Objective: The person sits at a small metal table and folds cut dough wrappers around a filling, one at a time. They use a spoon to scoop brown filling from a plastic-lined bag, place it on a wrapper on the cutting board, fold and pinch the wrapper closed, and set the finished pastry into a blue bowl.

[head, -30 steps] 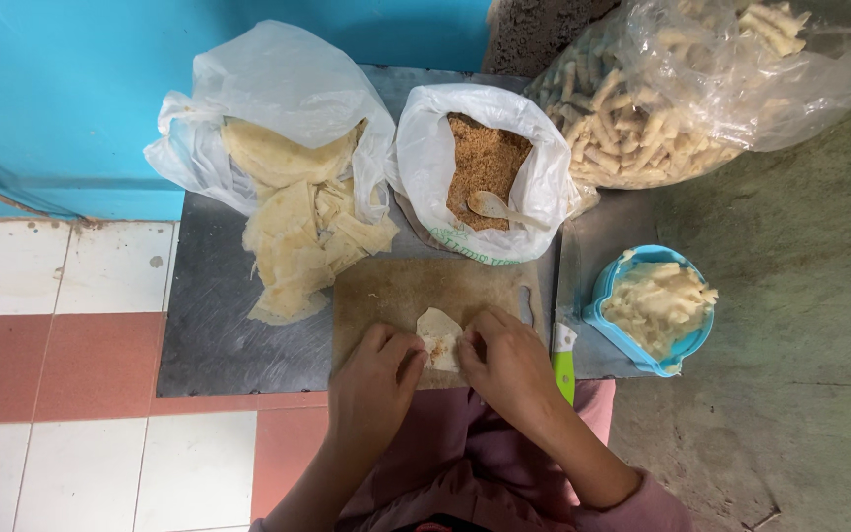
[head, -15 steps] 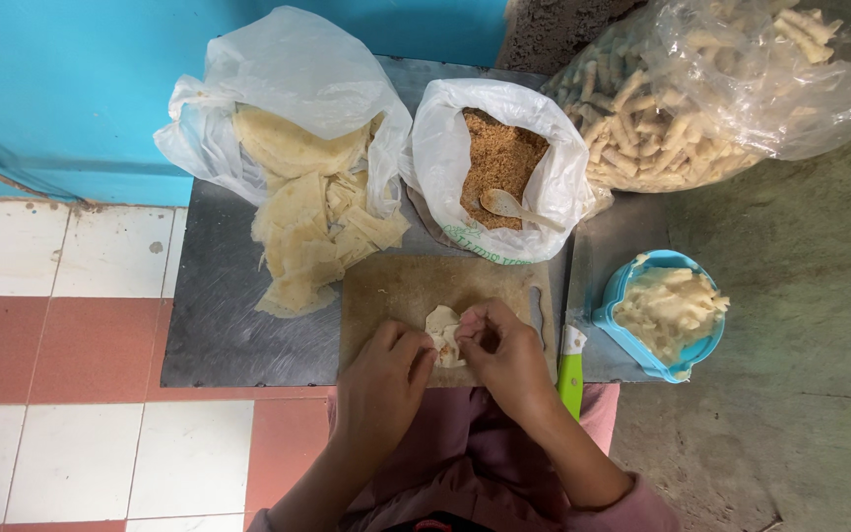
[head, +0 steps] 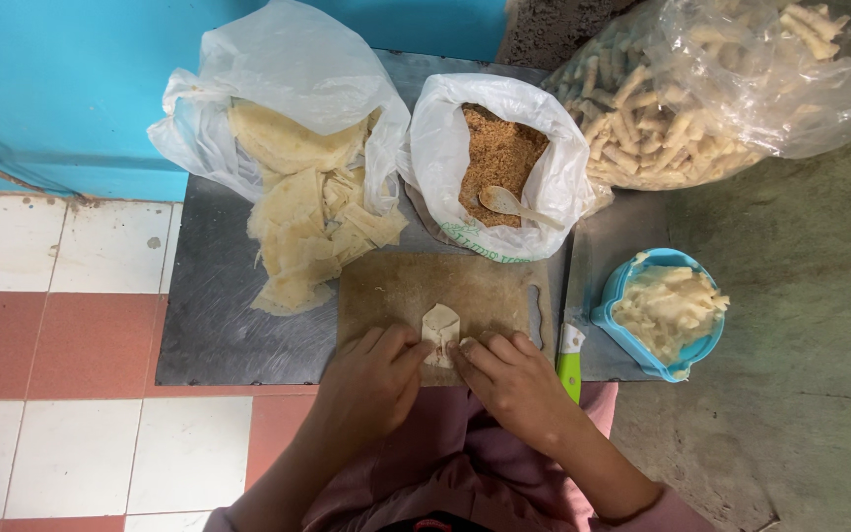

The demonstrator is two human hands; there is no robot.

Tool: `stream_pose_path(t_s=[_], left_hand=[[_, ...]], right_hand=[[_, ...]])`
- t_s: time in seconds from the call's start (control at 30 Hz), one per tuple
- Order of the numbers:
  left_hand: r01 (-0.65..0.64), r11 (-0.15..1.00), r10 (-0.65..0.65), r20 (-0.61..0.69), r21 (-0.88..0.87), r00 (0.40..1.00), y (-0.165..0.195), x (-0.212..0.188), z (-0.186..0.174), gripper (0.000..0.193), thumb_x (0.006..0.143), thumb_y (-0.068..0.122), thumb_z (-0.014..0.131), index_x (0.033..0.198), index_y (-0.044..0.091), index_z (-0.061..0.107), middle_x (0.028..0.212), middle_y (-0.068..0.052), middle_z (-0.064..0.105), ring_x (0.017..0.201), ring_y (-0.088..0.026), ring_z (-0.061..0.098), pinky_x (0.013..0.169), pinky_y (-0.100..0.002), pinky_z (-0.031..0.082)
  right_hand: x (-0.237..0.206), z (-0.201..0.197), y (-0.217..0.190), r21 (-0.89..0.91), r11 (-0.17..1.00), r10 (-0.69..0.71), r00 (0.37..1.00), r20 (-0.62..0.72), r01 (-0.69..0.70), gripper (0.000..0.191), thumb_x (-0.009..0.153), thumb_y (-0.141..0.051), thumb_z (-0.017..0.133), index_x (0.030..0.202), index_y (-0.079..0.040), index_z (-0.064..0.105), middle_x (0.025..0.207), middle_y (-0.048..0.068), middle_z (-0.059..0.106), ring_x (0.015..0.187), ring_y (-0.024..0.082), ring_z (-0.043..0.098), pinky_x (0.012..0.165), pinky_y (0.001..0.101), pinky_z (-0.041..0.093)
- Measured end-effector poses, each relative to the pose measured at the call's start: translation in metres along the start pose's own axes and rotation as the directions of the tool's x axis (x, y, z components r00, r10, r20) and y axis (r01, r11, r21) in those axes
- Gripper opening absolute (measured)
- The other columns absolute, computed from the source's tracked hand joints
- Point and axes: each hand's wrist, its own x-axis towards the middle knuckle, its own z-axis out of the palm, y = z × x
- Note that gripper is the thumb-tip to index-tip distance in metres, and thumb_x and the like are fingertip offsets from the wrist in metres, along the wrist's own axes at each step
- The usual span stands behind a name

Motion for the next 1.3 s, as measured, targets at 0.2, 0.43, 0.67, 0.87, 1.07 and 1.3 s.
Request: stream_pose_path(t_s=[0.2, 0.43, 0.67, 0.87, 1.07, 1.3], left_hand=[[-0.177, 0.979, 0.173, 0.047, 0.103, 0.984, -0.004, 0.006, -0.005, 0.024, 0.091, 0.022, 0.072, 0.111, 0.008, 0.071, 0.101, -0.004, 0.062, 0.090, -0.023, 0.062, 0.079, -0.039, 0.050], [-0.135, 0.991, 0.133, 0.092, 0.019, 0.987, -0.010, 0.021, 0.005, 0.011, 0.094, 0.018, 0.067, 0.099, 0.009, 0.065, 0.097, -0.006, 0.061, 0.092, -0.027, 0.063, 0.080, -0.042, 0.050], [0.011, 0.989, 0.011, 0.141, -0.149, 0.990, -0.022, 0.037, 0.011, 0.013, 0.091, 0.020, 0.070, 0.094, 0.009, 0.065, 0.092, -0.006, 0.064, 0.090, -0.030, 0.063, 0.077, -0.045, 0.050], [-0.132, 0.990, 0.136, 0.084, -0.054, 0.987, -0.022, 0.033, 0.005, 0.014, 0.088, 0.021, 0.071, 0.096, 0.009, 0.069, 0.094, -0.007, 0.063, 0.088, -0.028, 0.062, 0.077, -0.044, 0.049], [-0.014, 0.996, 0.019, 0.058, -0.091, 0.998, -0.020, 0.029, 0.003, 0.012, 0.092, 0.020, 0.071, 0.096, 0.009, 0.070, 0.093, -0.005, 0.063, 0.089, -0.028, 0.063, 0.081, -0.043, 0.049], [0.327, 0.940, -0.306, 0.175, -0.101, 0.936, -0.015, 0.044, 0.011, 0.013, 0.088, 0.020, 0.070, 0.087, 0.007, 0.069, 0.088, -0.009, 0.064, 0.088, -0.033, 0.063, 0.081, -0.046, 0.049]], right_hand=[[0.009, 0.019, -0.004, 0.388, 0.872, 0.392, 0.902, -0.184, -0.299, 0.014, 0.083, -0.007, 0.078, 0.097, -0.005, 0.075, 0.095, 0.005, 0.068, 0.090, 0.025, 0.061, 0.080, 0.0375, 0.048], [0.021, 0.014, -0.008, 0.519, 0.647, 0.650, 0.760, 0.006, -0.559, 0.011, 0.078, -0.003, 0.076, 0.086, -0.002, 0.068, 0.087, 0.009, 0.065, 0.087, 0.028, 0.062, 0.075, 0.0377, 0.049], [0.022, 0.008, -0.012, 0.424, 0.787, 0.530, 0.843, -0.094, -0.447, 0.012, 0.083, -0.009, 0.076, 0.093, -0.004, 0.071, 0.089, 0.008, 0.066, 0.089, 0.029, 0.062, 0.080, 0.0400, 0.043], [0.029, 0.015, -0.002, 0.467, 0.702, 0.611, 0.791, -0.007, -0.538, 0.008, 0.081, -0.009, 0.075, 0.086, -0.006, 0.069, 0.087, 0.007, 0.066, 0.090, 0.028, 0.062, 0.083, 0.0393, 0.045], [0.029, 0.009, -0.003, 0.383, 0.856, 0.416, 0.903, -0.109, -0.347, 0.015, 0.080, -0.006, 0.074, 0.095, -0.004, 0.070, 0.095, 0.010, 0.065, 0.094, 0.031, 0.060, 0.082, 0.0418, 0.044], [0.036, 0.012, 0.004, 0.461, 0.790, 0.484, 0.873, -0.064, -0.404, 0.010, 0.085, -0.006, 0.073, 0.095, -0.005, 0.072, 0.092, 0.008, 0.065, 0.093, 0.030, 0.061, 0.084, 0.0403, 0.048]])
